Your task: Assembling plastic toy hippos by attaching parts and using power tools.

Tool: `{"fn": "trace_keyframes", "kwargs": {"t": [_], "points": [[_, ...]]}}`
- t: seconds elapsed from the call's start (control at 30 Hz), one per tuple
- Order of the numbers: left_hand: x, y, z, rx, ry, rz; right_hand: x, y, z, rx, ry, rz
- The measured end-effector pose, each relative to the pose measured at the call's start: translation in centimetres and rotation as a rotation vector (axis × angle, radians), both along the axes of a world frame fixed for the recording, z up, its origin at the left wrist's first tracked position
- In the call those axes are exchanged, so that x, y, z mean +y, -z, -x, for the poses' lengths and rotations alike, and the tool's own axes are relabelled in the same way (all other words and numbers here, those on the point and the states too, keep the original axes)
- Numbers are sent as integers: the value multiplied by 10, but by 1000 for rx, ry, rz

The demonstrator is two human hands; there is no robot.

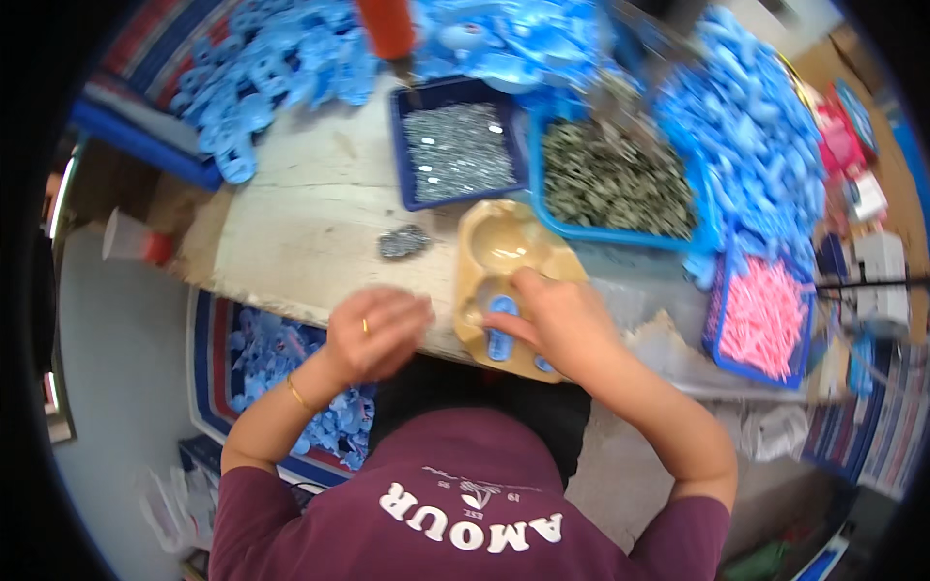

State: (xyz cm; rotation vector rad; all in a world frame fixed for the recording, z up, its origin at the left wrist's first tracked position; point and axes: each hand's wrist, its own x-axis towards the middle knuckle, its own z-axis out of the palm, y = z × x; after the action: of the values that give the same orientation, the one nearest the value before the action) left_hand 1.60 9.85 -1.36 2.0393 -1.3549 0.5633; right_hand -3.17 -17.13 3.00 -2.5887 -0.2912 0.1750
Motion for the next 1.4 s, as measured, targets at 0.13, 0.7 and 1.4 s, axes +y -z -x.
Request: {"fn": "trace_keyframes", "kwargs": {"t": [0.13, 0.7, 1.4], "points": [[54, 11, -88, -35, -581, -89, -9, -17, 3, -46, 70, -53], [92, -31, -57, -136, -641, -90, 20, -25, -6, 85, 17, -381], [-44, -21, 17, 329, -9, -36, -50, -13, -1, 10, -109, -298]]}}
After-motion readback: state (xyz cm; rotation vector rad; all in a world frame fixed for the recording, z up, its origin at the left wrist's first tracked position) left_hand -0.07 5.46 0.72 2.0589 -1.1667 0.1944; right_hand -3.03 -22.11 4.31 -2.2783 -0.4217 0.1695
